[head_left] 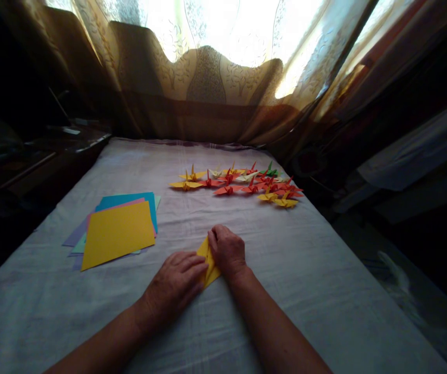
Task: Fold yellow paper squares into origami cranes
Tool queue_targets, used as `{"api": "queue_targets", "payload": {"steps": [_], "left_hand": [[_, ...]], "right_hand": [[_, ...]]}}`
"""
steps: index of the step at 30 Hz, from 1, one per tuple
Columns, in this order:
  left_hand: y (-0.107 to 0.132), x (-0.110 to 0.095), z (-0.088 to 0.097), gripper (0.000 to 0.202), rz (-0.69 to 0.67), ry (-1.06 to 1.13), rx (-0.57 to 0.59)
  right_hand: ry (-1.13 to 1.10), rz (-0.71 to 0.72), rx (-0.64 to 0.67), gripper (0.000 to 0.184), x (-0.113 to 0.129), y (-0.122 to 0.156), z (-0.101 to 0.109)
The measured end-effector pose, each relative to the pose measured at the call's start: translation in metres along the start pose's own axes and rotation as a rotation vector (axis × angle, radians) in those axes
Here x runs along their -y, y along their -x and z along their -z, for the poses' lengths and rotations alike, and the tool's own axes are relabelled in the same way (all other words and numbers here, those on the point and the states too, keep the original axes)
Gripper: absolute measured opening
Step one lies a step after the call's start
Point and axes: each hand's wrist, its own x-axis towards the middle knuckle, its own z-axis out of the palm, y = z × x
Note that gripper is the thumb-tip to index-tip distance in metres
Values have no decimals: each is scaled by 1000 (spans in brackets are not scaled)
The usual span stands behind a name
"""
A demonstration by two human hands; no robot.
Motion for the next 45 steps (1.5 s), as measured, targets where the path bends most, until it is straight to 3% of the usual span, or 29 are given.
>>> {"api": "queue_targets", "payload": {"steps": [8, 11, 16, 25, 33, 39, 41, 43, 45], "left_hand": [[3, -3, -1, 50, -34, -93, 102], [5, -4, -2, 45, -45, -142, 130], [9, -5, -2, 37, -60, -156, 97], [12, -8, -1, 46, -134, -205, 139], [11, -11, -2, 45, -141, -217, 150], [10, -11, -3, 44, -139, -232, 134], [10, -10, -5, 43, -135, -227, 130], [11, -10, -7, 44, -127, -221, 119], [12, -9, -8, 45, -134, -231, 117]], "right_hand": [[35, -41, 42, 22, 5, -3, 3], [15, -39, 65, 23, 3, -7, 5], [-33, 36, 95, 20, -9, -15, 11], [-81, 122, 79, 16, -20, -20, 9], [-138, 35, 33, 18, -19, -28, 4], [-213, -6, 13, 24, -27, -25, 12], [-215, 36, -17, 35, -29, -13, 13], [-150, 136, -81, 64, -29, -1, 10], [-75, 130, -72, 80, -25, 7, 7]]}}
